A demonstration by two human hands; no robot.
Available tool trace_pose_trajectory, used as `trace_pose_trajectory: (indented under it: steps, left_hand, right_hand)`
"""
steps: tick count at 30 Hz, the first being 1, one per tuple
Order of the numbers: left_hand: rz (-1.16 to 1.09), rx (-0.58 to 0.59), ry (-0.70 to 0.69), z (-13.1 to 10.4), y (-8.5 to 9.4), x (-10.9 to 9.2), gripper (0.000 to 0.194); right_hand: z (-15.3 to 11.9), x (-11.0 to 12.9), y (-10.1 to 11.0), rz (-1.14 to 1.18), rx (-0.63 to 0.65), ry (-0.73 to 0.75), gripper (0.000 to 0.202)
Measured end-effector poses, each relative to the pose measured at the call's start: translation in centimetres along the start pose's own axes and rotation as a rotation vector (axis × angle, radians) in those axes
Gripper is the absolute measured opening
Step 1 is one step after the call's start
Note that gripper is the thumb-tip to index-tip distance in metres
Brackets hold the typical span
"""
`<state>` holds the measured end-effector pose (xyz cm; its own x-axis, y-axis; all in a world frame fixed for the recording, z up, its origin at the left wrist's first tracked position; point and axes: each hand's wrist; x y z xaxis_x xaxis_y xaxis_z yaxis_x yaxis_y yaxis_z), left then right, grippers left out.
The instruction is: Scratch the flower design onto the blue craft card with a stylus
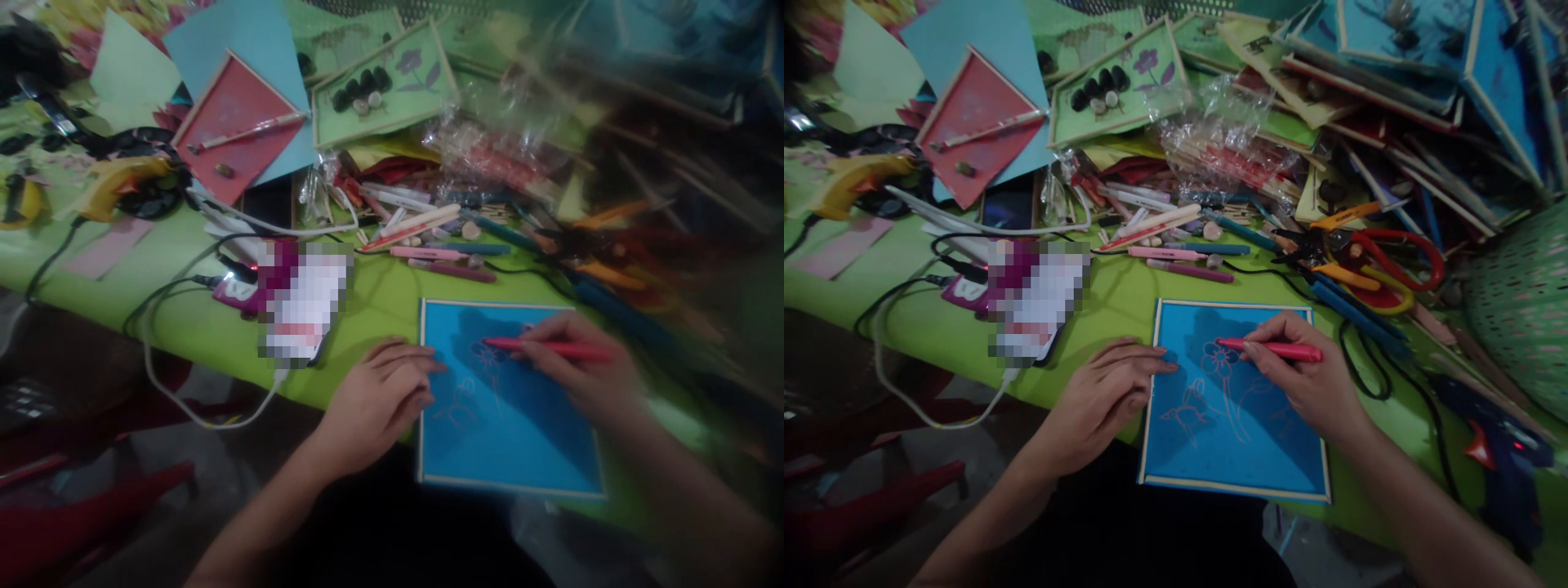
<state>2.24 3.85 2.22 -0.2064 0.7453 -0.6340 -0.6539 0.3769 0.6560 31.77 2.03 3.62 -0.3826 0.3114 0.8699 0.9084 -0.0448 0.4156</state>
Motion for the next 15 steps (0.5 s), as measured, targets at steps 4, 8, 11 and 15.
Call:
trace_pose_trajectory:
  steps: [4, 8, 11, 15]
  left_hand:
    - [-0.005, -0.004, -0.001, 0.02, 0.05, 0.01, 0.014]
    - [-0.002, -0.008, -0.002, 0.0, 0.08, 0.09, 0.014]
    - [-0.005, -0.009, -0.009, 0.0, 0.09, 0.07, 0.015]
    - [-0.009, -0.014, -0.005, 0.01, 0.09, 0.04, 0.018]
  right_hand:
    - [-0.06, -0.09, -0.02, 0.002, -0.024, 0.007, 0.017]
    - [-0.02, -0.44, 0.1, 0.02, -0.038, 0.021, 0.017]
    - [0.01, -0.81, 0.29, 0.022, -0.04, 0.035, 0.019]
    - [-0.01, -0.95, 0.43, 0.014, -0.046, 0.041, 0.024]
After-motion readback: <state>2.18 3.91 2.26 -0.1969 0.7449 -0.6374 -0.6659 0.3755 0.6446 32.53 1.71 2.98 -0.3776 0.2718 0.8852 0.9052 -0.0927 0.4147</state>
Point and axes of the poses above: each hand's wrist, its own z-axis towards the middle knuckle, its own y-axis out of the back of the hand, x = y × z, and after that the axes turned 12 degrees about -y, right-handed
